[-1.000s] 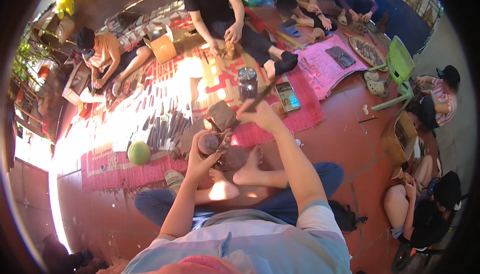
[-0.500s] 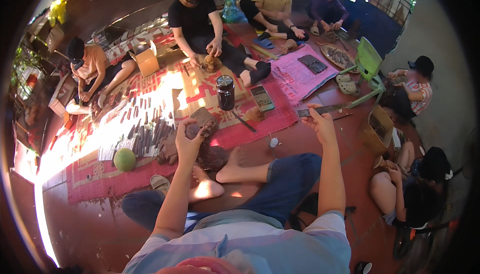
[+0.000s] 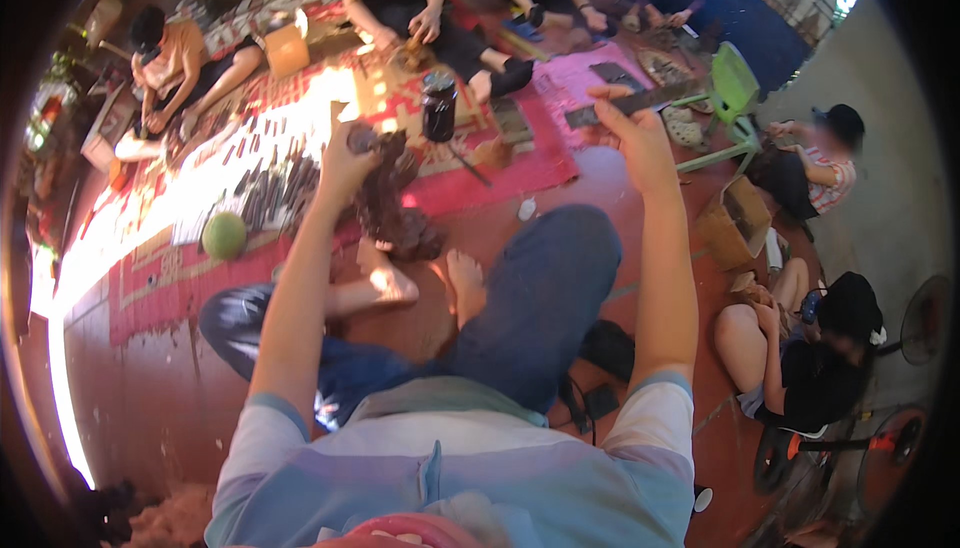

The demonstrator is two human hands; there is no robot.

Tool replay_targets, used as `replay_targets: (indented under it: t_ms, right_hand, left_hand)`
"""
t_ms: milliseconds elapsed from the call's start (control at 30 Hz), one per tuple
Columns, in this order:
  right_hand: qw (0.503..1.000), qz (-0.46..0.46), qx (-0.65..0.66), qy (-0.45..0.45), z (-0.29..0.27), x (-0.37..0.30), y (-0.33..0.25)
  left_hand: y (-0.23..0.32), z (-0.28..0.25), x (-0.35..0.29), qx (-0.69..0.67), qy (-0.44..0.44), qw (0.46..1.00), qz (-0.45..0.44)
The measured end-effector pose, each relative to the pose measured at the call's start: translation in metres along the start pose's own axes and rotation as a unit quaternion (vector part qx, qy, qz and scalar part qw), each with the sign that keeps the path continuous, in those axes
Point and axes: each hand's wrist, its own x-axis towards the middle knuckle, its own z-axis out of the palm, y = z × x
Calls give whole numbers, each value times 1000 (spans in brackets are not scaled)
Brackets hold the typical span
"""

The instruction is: The person sits on the floor and carves a piece of wood using a small knife. They hold the wood in their left hand and use the knife in their right hand to shape the object, occasionally rotating it to access different sides.

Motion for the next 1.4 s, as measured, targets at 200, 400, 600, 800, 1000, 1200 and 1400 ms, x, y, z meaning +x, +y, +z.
replay_targets:
  t_ms: [200, 400, 600, 800, 1000, 1200, 1400]
  right_hand:
    - [1000, 17, -7, -8, 28, 7, 29]
    - [991, 112, -63, -40, 4, 6, 87]
    - [959, 216, -178, -41, -6, -32, 159]
    - [920, 143, -340, -130, 34, -41, 290]
    - [885, 201, -386, -164, 99, 25, 352]
    - [842, 264, -444, -156, 132, 96, 407]
    - [932, 100, -342, -74, 128, 57, 414]
  left_hand:
    - [-7, -48, 25, -91, -266, 957, -74]
    - [-10, -45, 26, -194, -334, 921, -53]
    - [-32, -36, -29, -338, -80, 923, -163]
    - [-119, -46, -161, 312, -342, 825, -323]
    - [-103, -6, -225, 458, -413, 759, -212]
    - [-64, -2, -207, 463, -487, 677, -300]
    - [-76, 4, -215, 384, -451, 787, -173]
